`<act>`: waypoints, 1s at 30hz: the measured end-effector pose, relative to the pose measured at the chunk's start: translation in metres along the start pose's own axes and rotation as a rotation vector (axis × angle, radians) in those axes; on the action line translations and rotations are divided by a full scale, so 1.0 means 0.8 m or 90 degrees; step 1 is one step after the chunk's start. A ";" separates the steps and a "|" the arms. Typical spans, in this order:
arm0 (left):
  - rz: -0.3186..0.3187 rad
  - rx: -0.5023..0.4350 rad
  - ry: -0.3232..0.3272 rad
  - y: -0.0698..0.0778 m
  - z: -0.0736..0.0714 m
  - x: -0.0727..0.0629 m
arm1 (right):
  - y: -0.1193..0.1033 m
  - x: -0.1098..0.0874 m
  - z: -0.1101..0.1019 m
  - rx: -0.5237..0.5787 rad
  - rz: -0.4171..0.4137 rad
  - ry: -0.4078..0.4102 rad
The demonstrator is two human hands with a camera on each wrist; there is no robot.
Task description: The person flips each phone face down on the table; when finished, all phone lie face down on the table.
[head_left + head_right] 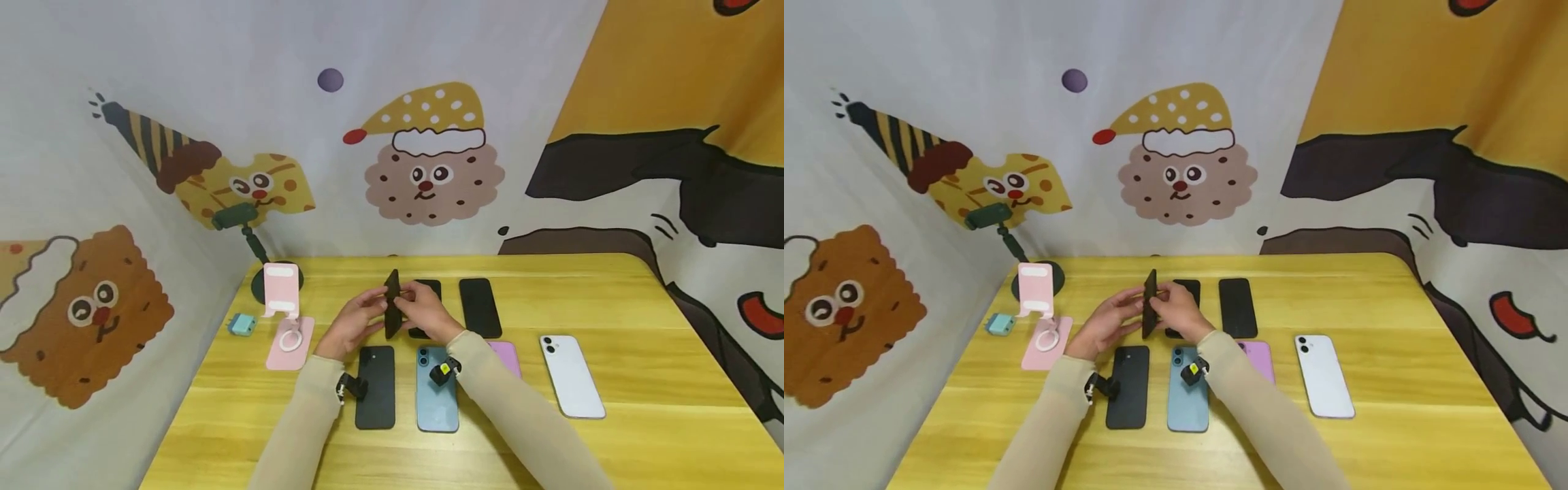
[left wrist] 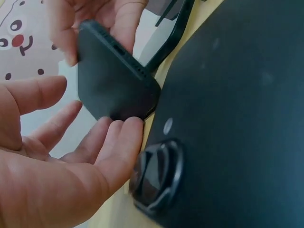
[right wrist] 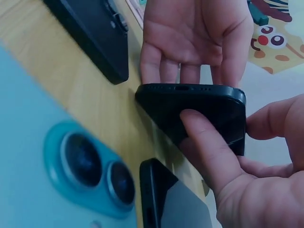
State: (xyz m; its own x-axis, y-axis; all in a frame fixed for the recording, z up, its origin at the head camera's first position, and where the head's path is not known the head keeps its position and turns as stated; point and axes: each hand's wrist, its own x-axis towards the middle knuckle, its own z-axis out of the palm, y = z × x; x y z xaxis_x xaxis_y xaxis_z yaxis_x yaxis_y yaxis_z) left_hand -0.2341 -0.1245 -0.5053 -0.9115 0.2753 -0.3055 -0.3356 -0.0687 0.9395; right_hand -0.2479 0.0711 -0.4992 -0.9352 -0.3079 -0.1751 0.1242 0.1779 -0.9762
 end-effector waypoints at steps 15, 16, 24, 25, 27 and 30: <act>-0.015 0.025 0.028 0.003 -0.006 0.000 | 0.013 -0.008 -0.006 0.095 -0.017 0.043; -0.016 0.032 0.029 0.003 -0.007 0.000 | 0.012 -0.008 -0.004 0.103 -0.016 0.043; -0.006 0.028 0.024 0.002 -0.016 -0.006 | 0.014 -0.006 0.002 0.143 -0.008 0.030; -0.002 0.023 0.028 0.002 -0.017 -0.007 | 0.013 -0.006 0.001 0.141 -0.006 0.028; 0.014 0.022 0.036 0.003 -0.020 -0.008 | 0.012 -0.006 0.000 0.131 -0.008 0.024; 0.035 0.028 0.052 0.006 -0.024 -0.009 | 0.008 -0.005 -0.003 0.113 -0.009 0.013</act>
State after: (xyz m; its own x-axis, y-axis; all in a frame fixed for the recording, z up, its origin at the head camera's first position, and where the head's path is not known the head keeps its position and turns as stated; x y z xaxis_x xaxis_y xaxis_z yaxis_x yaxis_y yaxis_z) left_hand -0.2336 -0.1453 -0.5016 -0.9454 0.1924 -0.2631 -0.2752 -0.0387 0.9606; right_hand -0.2439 0.0755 -0.5046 -0.9438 -0.2894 -0.1598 0.1652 0.0058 -0.9862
